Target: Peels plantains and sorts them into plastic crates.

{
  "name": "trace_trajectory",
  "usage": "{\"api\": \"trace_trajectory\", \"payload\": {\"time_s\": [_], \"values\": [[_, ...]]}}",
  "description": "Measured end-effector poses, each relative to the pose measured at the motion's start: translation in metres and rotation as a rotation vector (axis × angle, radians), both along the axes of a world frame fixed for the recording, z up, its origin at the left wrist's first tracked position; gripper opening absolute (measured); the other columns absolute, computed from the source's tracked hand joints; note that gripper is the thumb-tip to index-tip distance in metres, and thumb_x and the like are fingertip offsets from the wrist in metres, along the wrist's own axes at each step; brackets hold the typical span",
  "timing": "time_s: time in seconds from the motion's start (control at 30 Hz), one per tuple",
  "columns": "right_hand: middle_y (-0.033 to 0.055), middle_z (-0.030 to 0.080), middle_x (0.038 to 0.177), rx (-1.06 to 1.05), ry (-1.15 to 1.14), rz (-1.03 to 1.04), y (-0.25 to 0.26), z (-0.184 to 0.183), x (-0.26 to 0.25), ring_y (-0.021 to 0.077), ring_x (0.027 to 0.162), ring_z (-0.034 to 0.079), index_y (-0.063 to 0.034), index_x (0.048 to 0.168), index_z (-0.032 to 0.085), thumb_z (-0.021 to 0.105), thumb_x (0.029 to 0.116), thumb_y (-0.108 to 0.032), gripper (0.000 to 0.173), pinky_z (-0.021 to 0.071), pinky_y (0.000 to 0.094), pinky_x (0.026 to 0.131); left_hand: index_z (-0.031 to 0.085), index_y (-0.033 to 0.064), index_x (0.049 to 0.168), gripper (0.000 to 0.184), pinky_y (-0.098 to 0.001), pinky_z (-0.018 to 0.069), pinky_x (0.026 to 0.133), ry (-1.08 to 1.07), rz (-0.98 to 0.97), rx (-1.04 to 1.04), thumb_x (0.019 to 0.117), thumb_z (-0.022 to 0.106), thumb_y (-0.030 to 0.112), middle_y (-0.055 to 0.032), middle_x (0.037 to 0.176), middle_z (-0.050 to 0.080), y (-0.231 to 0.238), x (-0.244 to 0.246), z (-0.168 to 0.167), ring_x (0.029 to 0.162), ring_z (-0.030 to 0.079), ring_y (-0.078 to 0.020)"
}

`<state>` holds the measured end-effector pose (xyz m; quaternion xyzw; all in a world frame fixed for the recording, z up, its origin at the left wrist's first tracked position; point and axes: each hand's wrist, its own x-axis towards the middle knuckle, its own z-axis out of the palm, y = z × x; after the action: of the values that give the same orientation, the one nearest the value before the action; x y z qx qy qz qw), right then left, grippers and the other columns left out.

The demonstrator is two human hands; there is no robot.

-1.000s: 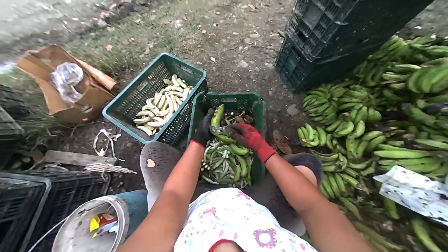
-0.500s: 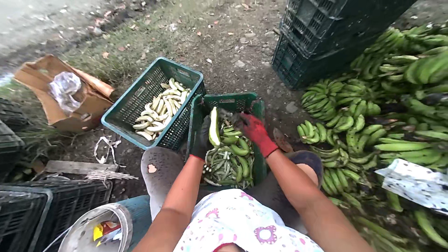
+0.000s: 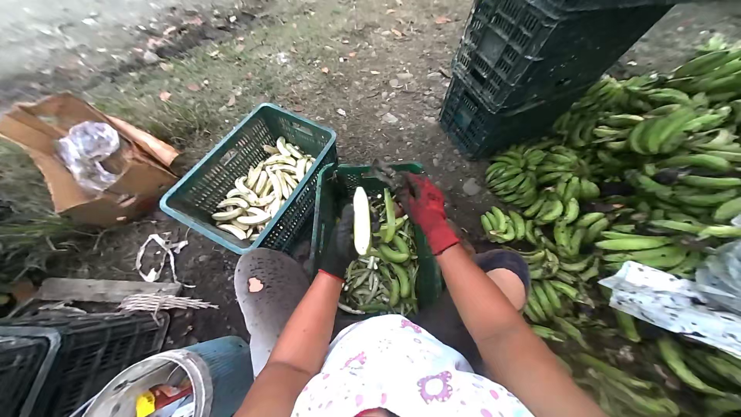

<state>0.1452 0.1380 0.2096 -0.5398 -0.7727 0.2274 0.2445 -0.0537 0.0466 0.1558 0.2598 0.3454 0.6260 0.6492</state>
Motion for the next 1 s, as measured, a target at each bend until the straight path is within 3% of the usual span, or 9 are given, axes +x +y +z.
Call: {"api": "trace_trajectory", "payload": {"time_s": [0.1,0.27,0.4,0.53,0.7,0.8,0.83,0.93,1.0], "values": [[0.0148,0.068,0.125,-0.034,-0.072,0.134,-0.027,-0.003,-0.021,0.0343,0.11,0.067,-0.0253,0.14,0.062,0.062,0.1003,-0.04,0.043,0.0543,0.0612,0.092,0.06,0.0218,0.136,0.063,-0.0379,0.06,0.08,0.223,0.257,0.081,0.1017,0.034,0.069,-0.0033,0.112,0.07,0.012,-0.016,-0.004,0.093,0.068,-0.0144],[0.0138,0.07,0.121,-0.086,-0.194,0.114,-0.073,-0.015,-0.037,0.0329,0.11,0.067,-0.032,0.142,0.062,0.056,0.0976,-0.05,0.048,0.0524,0.0574,0.094,0.033,0.0088,0.15,0.043,-0.0374,0.0605,0.077,0.226,0.79,-0.044,0.1129,0.034,0.03,-0.0073,0.104,0.061,0.054,-0.015,0.036,0.086,0.066,-0.014],[0.0197,0.067,0.123,0.035,-0.179,0.077,-0.034,0.003,-0.032,0.0396,0.109,0.065,-0.0306,0.141,0.062,0.066,0.0957,-0.039,0.046,0.0512,0.0629,0.093,0.056,0.0213,0.137,0.049,-0.0362,0.0591,0.08,0.218,0.303,0.117,0.1088,0.033,0.054,-0.0026,0.111,0.069,0.024,-0.013,0.019,0.092,0.067,-0.0121],[0.021,0.064,0.123,0.082,-0.094,-0.011,-0.011,0.019,-0.025,0.042,0.105,0.066,-0.0287,0.141,0.058,0.06,0.1014,-0.038,0.041,0.0538,0.0664,0.081,0.057,0.0193,0.14,0.048,-0.0347,0.059,0.083,0.292,-0.181,0.193,0.1058,0.047,0.051,-0.0053,0.116,0.07,0.008,-0.025,0.01,0.096,0.068,-0.0138],[0.0154,0.069,0.117,0.077,-0.13,0.043,-0.032,0.019,-0.041,0.036,0.102,0.068,-0.0309,0.139,0.062,0.065,0.0971,-0.044,0.044,0.0543,0.0623,0.085,0.058,0.0178,0.137,0.056,-0.0426,0.0586,0.087,0.191,0.332,0.028,0.1066,0.035,0.059,-0.0063,0.117,0.069,0.024,-0.015,-0.005,0.101,0.067,-0.0176],[0.0147,0.07,0.121,0.08,-0.163,0.044,-0.072,-0.008,-0.048,0.0347,0.112,0.066,-0.0329,0.14,0.064,0.064,0.0927,-0.05,0.05,0.0506,0.0599,0.097,0.053,0.0131,0.127,0.063,-0.0388,0.0569,0.071,-0.175,0.734,-0.201,0.1059,0.02,0.063,-0.0061,0.098,0.064,0.047,-0.004,0.026,0.083,0.063,-0.0151],[0.0154,0.069,0.123,0.06,-0.17,0.034,-0.08,-0.01,-0.049,0.0353,0.113,0.065,-0.0336,0.141,0.064,0.062,0.0928,-0.051,0.051,0.0488,0.06,0.099,0.05,0.0107,0.136,0.066,-0.0432,0.0554,0.078,-0.226,0.767,-0.254,0.1066,0.021,0.062,-0.0108,0.109,0.064,0.045,-0.003,0.037,0.091,0.062,-0.0191],[0.0181,0.069,0.121,-0.014,-0.161,0.016,-0.074,0.001,-0.047,0.0373,0.107,0.067,-0.032,0.141,0.063,0.061,0.0957,-0.049,0.048,0.0511,0.061,0.093,0.053,0.0141,0.119,0.047,-0.0369,0.0595,0.069,-0.294,0.636,-0.026,0.1096,0.026,0.051,-0.0056,0.093,0.066,0.043,-0.001,0.036,0.08,0.067,-0.0167],[0.0183,0.067,0.123,-0.046,-0.122,0.017,-0.063,0.014,-0.043,0.0367,0.107,0.067,-0.0308,0.142,0.062,0.063,0.0978,-0.043,0.045,0.0531,0.0607,0.091,0.054,0.0163,0.132,0.042,-0.0343,0.061,0.075,-0.181,0.442,0.214,0.1111,0.028,0.043,-0.0047,0.104,0.069,0.037,-0.007,0.03,0.088,0.069,-0.0157]]}}
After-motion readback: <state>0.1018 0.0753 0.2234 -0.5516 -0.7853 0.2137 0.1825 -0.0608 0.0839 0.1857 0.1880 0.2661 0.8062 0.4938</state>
